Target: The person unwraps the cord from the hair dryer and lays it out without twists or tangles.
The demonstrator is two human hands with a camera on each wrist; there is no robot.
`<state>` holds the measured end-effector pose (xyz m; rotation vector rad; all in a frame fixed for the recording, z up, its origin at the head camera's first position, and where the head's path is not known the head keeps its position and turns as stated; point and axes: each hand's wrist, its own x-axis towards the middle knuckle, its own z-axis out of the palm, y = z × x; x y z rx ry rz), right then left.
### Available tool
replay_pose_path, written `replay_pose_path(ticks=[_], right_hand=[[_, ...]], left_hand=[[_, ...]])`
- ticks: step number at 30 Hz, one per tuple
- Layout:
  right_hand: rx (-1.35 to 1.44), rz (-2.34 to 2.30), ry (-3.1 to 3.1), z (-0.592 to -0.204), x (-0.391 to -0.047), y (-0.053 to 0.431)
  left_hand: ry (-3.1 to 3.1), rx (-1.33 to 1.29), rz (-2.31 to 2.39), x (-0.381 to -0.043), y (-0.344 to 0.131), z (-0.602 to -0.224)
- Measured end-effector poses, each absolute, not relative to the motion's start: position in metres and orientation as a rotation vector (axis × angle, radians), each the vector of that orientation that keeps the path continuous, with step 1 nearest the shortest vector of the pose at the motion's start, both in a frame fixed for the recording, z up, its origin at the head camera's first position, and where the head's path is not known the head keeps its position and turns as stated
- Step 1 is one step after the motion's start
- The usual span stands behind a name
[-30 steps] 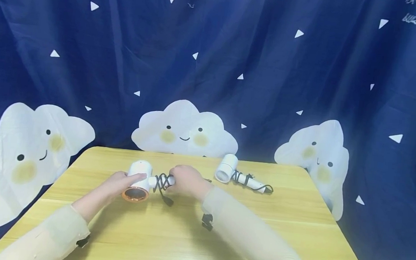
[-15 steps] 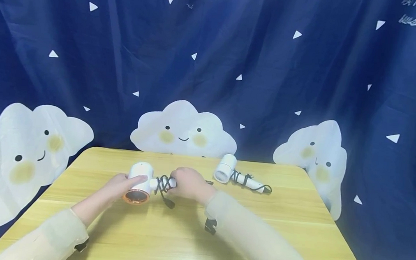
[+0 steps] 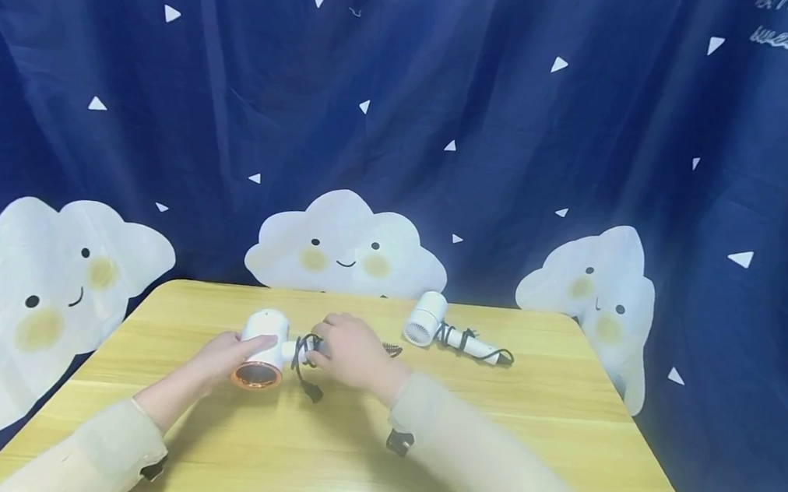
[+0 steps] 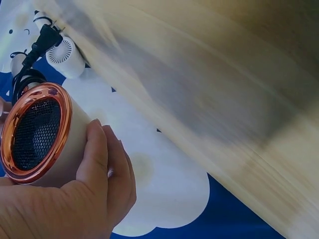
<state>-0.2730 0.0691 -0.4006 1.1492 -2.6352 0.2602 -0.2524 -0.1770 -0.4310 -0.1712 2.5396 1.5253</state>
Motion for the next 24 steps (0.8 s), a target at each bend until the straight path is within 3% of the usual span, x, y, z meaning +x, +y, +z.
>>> replay_pose_path(ticks=[18,24], right_hand=[[1.105,0.352,-2.507,-0.407,-0.25,0.053],[0.97,0.336,-2.583,-0.414,-0.242,0.043]], left_hand=[[2.535,-0.181,1.512,-0.252,-0.176,-0.432],[2.541,-0.17,1.52,-0.252,-0.176,-0.43]])
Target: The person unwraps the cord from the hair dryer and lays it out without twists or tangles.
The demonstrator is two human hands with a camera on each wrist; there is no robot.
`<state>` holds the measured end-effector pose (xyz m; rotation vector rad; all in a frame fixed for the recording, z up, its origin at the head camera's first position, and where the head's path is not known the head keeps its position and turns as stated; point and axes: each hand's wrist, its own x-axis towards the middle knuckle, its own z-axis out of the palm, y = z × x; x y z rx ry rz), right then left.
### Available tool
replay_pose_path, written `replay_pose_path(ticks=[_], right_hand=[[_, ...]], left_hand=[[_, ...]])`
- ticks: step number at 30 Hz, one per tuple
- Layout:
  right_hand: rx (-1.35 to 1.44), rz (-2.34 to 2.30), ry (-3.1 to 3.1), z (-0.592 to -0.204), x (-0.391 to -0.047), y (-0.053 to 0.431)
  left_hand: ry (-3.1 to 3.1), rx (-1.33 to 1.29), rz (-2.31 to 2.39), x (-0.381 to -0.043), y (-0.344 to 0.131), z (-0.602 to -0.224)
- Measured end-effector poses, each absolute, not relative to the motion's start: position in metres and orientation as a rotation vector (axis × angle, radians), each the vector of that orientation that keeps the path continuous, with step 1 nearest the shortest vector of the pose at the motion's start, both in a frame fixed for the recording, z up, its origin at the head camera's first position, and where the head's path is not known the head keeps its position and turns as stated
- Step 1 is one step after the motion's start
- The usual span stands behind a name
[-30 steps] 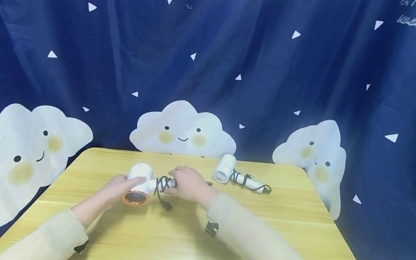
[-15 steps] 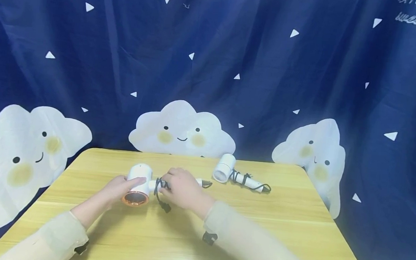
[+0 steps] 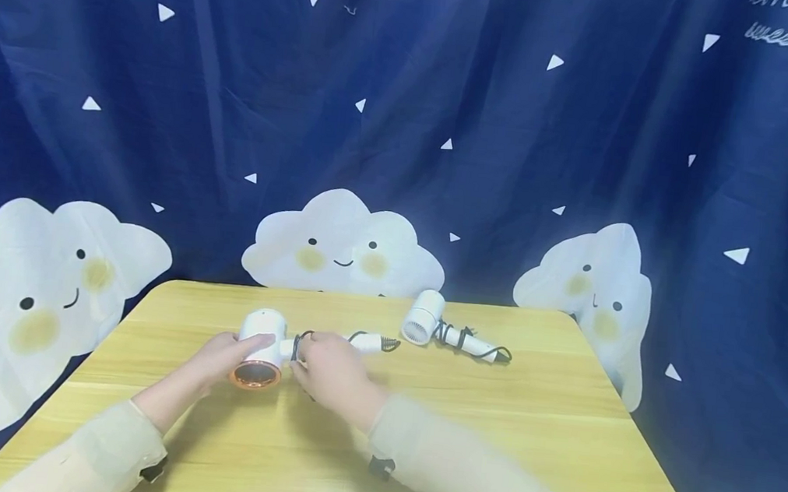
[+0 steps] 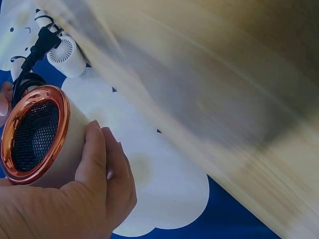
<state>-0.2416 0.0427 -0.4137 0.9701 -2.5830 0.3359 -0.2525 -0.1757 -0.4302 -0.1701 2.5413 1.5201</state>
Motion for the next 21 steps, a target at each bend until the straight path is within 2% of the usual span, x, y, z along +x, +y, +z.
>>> replay_pose_path(ticks=[7,21], right_hand=[[0.818,0.245,-2.604,-0.415,-0.235,0.03],[0.746,0.224,-2.592,-0.412,-0.236,0.02]], left_hand=[[2.546,-0.173,1.522,-0.251,-0.176,-0.43],[2.521,-0.164,1.545,-0.248,-0.177,-0.43]])
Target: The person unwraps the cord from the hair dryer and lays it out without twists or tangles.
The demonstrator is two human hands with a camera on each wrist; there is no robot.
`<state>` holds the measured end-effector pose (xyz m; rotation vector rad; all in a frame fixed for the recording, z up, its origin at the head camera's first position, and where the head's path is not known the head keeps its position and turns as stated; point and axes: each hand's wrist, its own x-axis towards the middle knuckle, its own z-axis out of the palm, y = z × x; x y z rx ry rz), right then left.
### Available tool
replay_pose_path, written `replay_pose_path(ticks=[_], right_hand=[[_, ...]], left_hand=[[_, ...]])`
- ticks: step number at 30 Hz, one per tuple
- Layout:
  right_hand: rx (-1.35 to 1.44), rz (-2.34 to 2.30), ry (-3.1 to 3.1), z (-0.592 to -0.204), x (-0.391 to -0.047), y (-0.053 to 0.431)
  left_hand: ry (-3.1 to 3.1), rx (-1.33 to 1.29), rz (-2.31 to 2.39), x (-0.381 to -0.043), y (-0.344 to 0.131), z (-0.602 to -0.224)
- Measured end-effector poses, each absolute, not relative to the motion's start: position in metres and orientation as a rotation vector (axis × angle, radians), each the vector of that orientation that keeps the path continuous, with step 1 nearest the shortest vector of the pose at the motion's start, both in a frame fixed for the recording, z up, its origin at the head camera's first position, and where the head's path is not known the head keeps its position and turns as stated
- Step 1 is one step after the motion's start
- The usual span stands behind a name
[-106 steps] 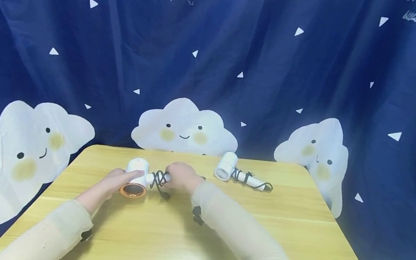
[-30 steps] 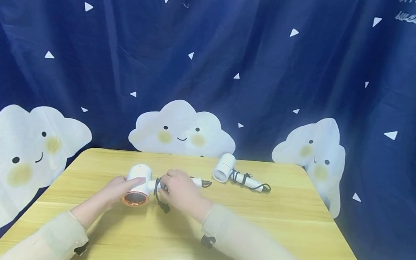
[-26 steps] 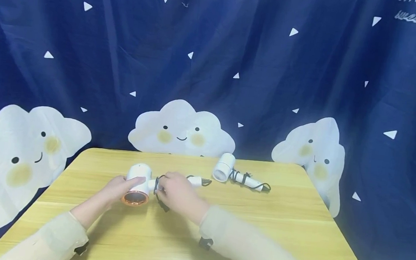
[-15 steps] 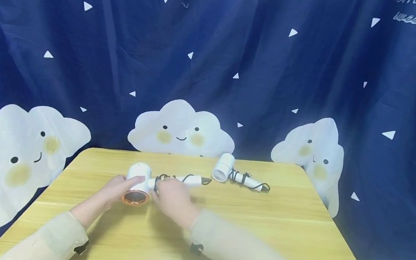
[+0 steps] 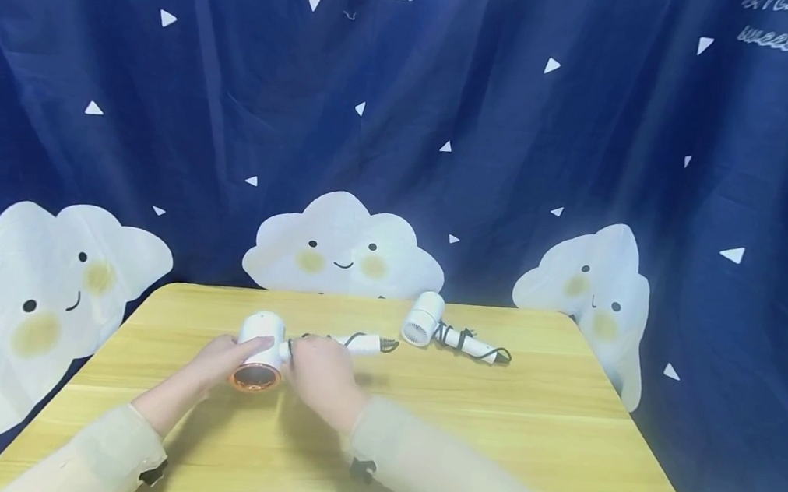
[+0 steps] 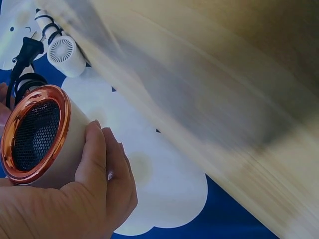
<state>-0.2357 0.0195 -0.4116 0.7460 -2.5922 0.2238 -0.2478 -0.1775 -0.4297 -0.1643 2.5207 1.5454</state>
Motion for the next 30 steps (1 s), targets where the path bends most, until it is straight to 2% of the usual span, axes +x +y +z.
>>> replay_pose_path(ticks=[17,22,30], right_hand=[[0.816,-0.123,-2.596,-0.378,-0.23,0.007],[0.938,-0.364,-2.498,-0.366,-0.229,0.01],[1.284,-0.727,-2.261,-0.329,-0.244,0.023]], left_hand=[[2.473,-0.129,1.596,-0.243,-0.178,-0.426],[2.472,-0.131,1.6,-0.242,-0.18,-0.423],[2.473,-0.129,1.595,-0.242,-0.179,-0.42]])
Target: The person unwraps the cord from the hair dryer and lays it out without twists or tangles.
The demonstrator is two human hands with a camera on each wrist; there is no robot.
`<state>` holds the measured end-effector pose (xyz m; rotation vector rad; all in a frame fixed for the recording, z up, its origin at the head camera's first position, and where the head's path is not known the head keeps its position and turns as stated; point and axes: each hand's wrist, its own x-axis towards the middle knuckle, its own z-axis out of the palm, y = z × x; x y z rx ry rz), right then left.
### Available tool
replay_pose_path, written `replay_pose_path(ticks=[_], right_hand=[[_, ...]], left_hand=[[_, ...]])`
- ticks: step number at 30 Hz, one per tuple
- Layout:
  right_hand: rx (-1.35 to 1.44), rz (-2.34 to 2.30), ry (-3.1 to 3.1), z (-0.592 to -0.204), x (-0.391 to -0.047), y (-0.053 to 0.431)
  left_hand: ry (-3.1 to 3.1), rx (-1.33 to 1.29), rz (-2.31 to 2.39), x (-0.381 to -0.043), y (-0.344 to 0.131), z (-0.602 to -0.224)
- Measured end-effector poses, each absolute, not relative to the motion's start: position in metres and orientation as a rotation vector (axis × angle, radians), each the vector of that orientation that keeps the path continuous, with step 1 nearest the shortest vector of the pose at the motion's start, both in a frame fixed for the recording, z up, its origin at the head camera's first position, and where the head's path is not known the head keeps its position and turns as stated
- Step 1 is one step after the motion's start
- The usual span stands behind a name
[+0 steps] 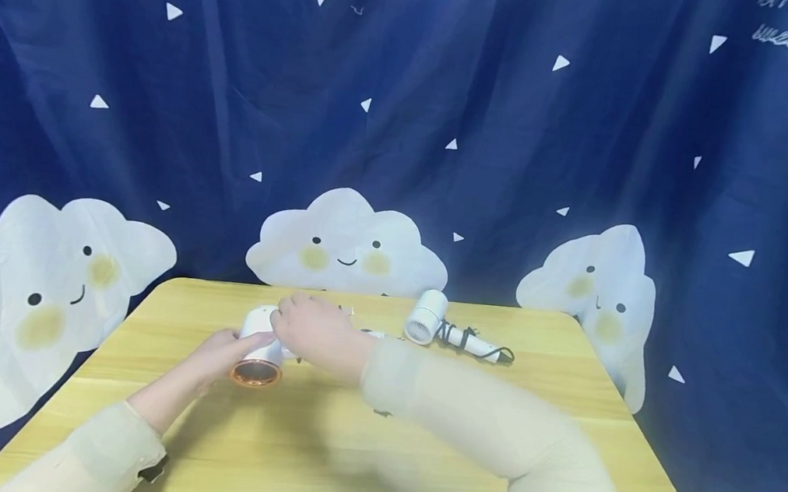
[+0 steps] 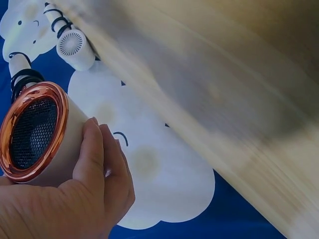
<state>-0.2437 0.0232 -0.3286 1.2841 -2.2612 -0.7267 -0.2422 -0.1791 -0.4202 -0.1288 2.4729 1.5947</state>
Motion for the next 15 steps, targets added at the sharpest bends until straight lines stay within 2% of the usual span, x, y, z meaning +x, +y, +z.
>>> replay_pose_path(ticks=[7,15], right_hand=[[1.482,-0.797,-2.194,-0.31,-0.262,0.029],[1.538,-0.792,-2.259,-0.302,-0.284,0.037]], left_hand=[[2.477,-0.113,1.608,-0.242,-0.175,-0.417],[2.499,-0.126,1.592,-0.241,-0.173,-0.418]])
